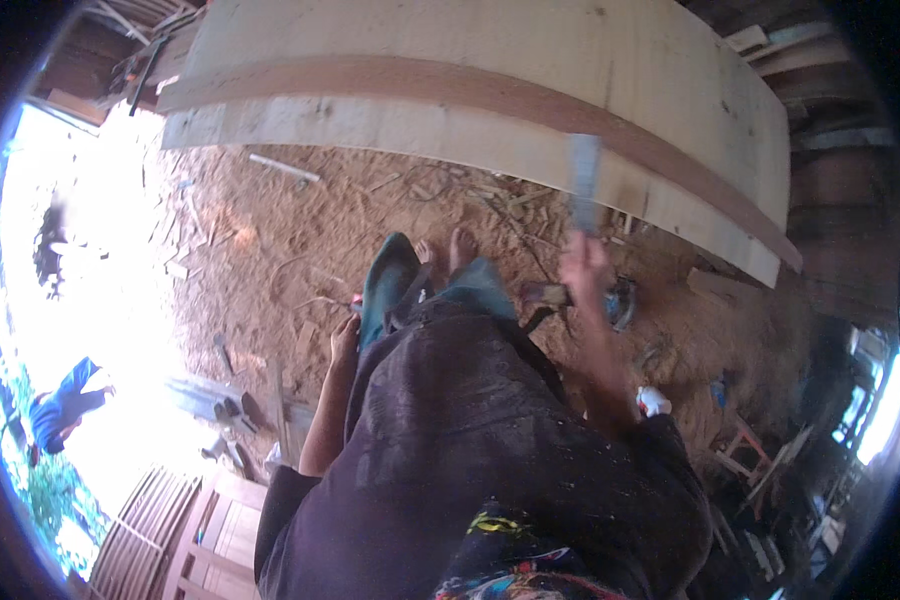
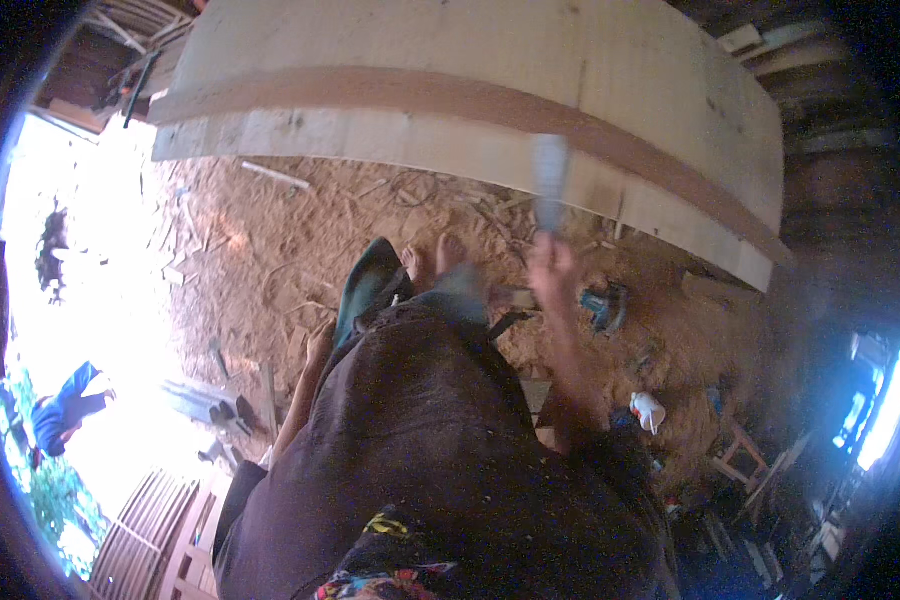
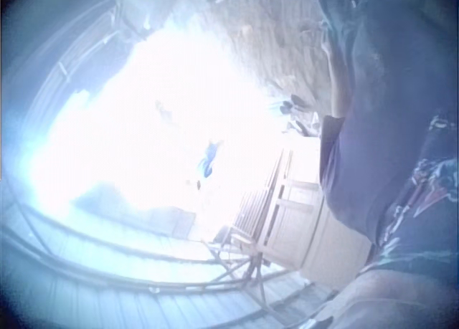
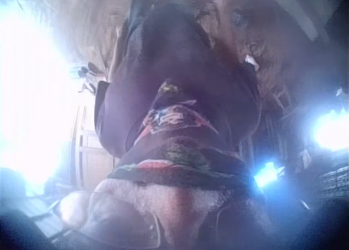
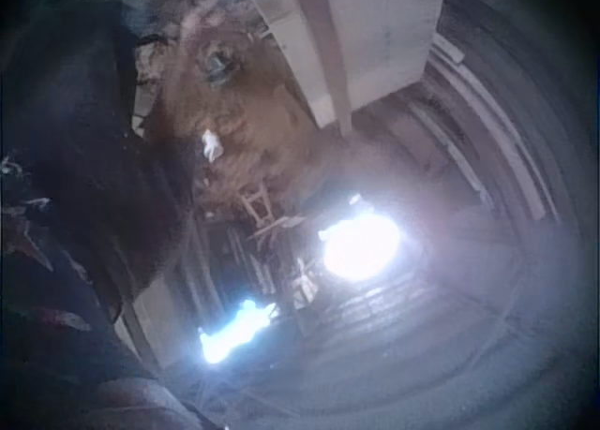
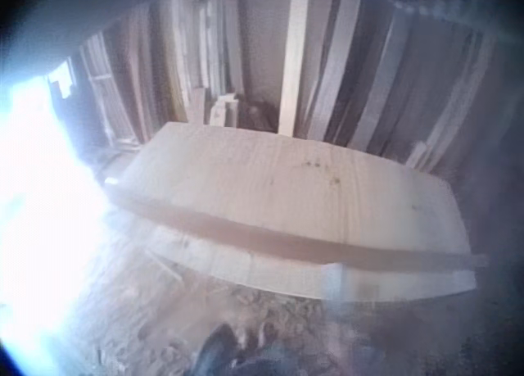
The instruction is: The person positions a long wooden plank on a workbench, uses a circular saw to cut along a marked line, and then removes the cut piece. The person also uses a hammer to tap the plank and a sanding block to smooth the surface.
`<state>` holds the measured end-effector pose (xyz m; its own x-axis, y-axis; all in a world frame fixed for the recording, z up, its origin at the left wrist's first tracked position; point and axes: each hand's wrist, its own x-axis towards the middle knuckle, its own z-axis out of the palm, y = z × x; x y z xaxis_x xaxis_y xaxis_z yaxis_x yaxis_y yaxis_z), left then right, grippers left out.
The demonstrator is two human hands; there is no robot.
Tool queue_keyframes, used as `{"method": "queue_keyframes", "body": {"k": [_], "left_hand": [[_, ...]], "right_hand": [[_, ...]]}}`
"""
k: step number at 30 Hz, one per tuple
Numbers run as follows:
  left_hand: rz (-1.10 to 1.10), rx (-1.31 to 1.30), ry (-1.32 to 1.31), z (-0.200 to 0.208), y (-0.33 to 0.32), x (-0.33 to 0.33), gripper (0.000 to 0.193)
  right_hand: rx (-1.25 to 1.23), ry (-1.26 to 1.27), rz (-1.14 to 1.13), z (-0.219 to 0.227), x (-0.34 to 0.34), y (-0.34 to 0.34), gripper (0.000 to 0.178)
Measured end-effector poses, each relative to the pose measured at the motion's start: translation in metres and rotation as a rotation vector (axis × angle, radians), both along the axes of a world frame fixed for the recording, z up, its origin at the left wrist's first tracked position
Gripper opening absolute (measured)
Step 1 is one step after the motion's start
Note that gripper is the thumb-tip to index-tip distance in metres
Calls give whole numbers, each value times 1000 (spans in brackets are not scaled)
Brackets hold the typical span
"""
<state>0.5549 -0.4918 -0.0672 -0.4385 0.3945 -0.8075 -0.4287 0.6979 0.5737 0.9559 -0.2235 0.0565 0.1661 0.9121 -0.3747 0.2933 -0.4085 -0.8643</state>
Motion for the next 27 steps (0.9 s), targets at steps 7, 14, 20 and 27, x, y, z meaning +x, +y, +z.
{"method": "queue_keyframes", "body": {"k": [7, 14, 20, 27], "left_hand": [[121, -132, 34, -15, -8, -40, 35], [-107, -48, 237, -66, -23, -129, 31], [567, 190, -181, -39, -28, -236, 34], [831, 212, -162, -37, -82, -271, 43]], "right_hand": [[-111, 348, -419, -10, -56, 12, 41], [-186, 108, 371, -17, -298, -15, 26], [-368, 248, 657, 0, -409, -10, 35], [-361, 361, 279, -12, -406, -35, 32]]}}
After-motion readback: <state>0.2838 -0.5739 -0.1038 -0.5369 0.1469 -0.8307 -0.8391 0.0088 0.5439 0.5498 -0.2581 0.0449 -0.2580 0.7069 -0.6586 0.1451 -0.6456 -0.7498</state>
